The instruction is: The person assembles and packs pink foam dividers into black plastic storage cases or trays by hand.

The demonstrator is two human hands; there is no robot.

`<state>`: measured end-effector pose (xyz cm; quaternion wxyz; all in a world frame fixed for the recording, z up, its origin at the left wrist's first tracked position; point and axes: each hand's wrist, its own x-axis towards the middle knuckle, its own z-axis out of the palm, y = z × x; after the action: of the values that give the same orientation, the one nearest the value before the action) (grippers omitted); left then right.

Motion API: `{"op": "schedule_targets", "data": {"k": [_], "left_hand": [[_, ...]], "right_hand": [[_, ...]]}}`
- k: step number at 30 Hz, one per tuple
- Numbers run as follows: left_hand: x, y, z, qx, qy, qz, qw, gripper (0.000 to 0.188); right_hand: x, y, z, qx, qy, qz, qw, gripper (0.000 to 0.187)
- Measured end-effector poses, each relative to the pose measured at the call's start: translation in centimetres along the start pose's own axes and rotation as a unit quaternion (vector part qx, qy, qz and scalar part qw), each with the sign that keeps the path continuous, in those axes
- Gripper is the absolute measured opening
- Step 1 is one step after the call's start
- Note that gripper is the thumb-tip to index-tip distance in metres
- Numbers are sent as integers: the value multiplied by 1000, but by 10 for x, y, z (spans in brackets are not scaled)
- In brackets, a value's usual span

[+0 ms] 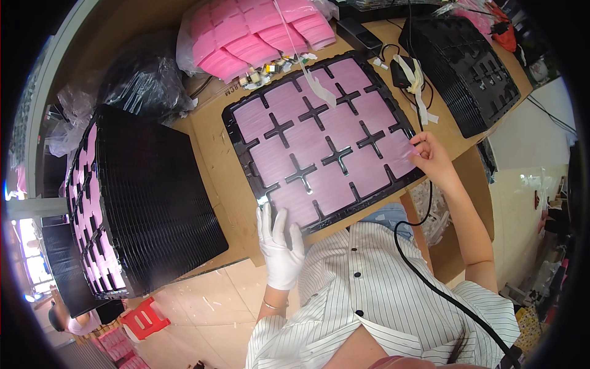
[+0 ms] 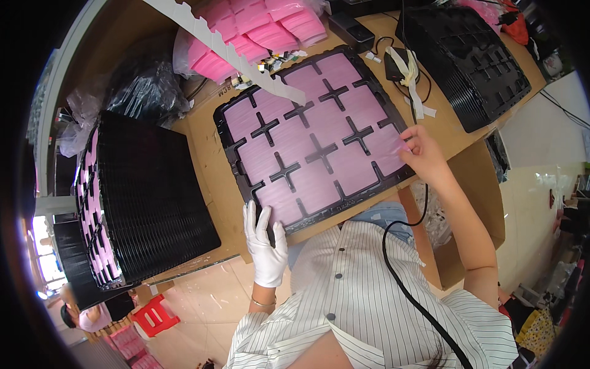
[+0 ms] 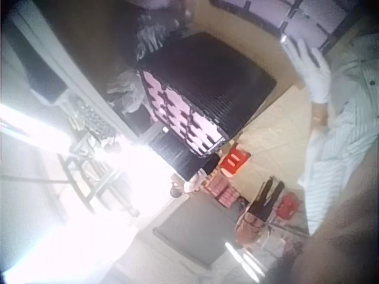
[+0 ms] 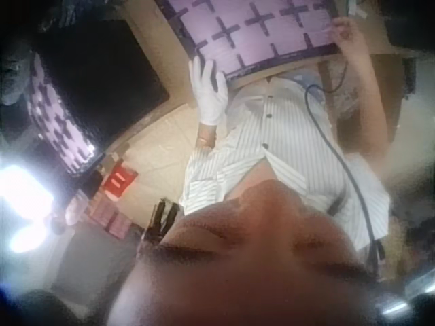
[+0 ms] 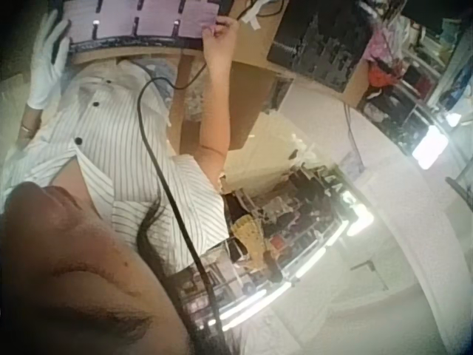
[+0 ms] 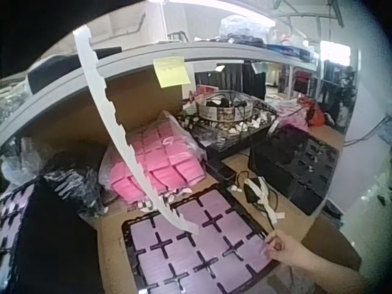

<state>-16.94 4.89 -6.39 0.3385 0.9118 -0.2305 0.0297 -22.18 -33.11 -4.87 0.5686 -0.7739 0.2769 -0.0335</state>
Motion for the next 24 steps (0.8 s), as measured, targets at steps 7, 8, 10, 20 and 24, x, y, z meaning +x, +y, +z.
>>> {"op": "schedule_targets", "data": {"k": [7,8,10,20,24], "left_hand": [[-3,1,-3,6,-11,-8,1000,41],[-3,1,-3,3,-18,-13,1000,40],[-2,-1,-2,16,-19,-2,1000,42],[26,20,-21,-329,14,-268,905,53],[48,3,-38,-434,38,-354,827,48]], "right_hand": [[-20,-23,10,-384,86,-244,886,18],[-21,-25,13,-406,76,-318,853,23],[-20,-25,12,-424,62,-391,814,28],[-3,29,-2,-151,115,-253,949,45],[17,67,12,4,91,-195,977,50]]}}
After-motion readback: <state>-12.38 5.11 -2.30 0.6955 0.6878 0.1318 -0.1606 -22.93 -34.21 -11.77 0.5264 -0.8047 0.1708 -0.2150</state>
